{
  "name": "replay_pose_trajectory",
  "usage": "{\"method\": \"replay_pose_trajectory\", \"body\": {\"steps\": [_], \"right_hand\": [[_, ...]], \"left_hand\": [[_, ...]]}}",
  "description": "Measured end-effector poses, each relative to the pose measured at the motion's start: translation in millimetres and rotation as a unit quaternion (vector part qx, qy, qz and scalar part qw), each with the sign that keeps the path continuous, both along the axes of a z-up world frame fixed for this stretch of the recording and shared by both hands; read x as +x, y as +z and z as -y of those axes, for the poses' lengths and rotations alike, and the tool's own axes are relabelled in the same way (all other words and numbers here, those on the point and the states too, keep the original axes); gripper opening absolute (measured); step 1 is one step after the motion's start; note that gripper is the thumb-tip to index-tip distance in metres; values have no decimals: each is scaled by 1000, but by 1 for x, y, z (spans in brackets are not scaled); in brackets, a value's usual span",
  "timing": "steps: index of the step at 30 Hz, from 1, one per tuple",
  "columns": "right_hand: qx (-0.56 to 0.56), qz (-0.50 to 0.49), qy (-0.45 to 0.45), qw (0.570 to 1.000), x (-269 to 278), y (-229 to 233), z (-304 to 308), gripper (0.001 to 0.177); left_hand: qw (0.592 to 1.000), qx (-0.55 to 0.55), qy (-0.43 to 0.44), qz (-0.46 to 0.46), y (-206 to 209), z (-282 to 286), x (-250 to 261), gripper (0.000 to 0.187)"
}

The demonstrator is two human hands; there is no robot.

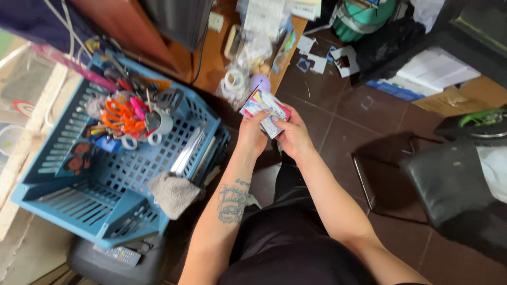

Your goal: The person sorts through various craft and office supplies in a plastic crate and on a desk, handling items like stickers, notebooks, pens, and scissors.

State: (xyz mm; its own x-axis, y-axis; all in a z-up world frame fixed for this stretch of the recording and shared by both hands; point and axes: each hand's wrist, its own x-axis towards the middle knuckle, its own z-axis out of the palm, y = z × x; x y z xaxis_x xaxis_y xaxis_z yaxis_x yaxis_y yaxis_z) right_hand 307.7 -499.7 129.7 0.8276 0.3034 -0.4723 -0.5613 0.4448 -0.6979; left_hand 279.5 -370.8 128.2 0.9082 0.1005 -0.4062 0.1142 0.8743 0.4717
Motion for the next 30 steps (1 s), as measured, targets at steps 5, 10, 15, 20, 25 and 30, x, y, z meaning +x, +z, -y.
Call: {"method": "replay_pose_trajectory", "body": {"steps": [5, 10, 15, 20, 25, 30], "right_hand": [[52, 20, -47, 997, 105, -1, 21, 47], [45, 66, -91, 993, 239, -19, 58, 50], [-79, 87, -108, 987, 373, -46, 78, 55], [-218, 134, -66, 965, 484, -91, 72, 58], [-287, 251, -23, 924, 545, -137, 38, 61], [-426, 310, 7, 850, 565, -151, 18, 54]], "left_hand": [[995, 90, -39, -33, 4, 18, 79, 55], [965, 243, -81, -47, 2, 41, 184, 62], [816, 570, -93, -23, -7, 63, 280, 74], [543, 832, -95, -65, 8, 65, 331, 82], [463, 875, -96, -109, 6, 53, 355, 82], [456, 862, -159, -156, -7, 39, 361, 84]]}}
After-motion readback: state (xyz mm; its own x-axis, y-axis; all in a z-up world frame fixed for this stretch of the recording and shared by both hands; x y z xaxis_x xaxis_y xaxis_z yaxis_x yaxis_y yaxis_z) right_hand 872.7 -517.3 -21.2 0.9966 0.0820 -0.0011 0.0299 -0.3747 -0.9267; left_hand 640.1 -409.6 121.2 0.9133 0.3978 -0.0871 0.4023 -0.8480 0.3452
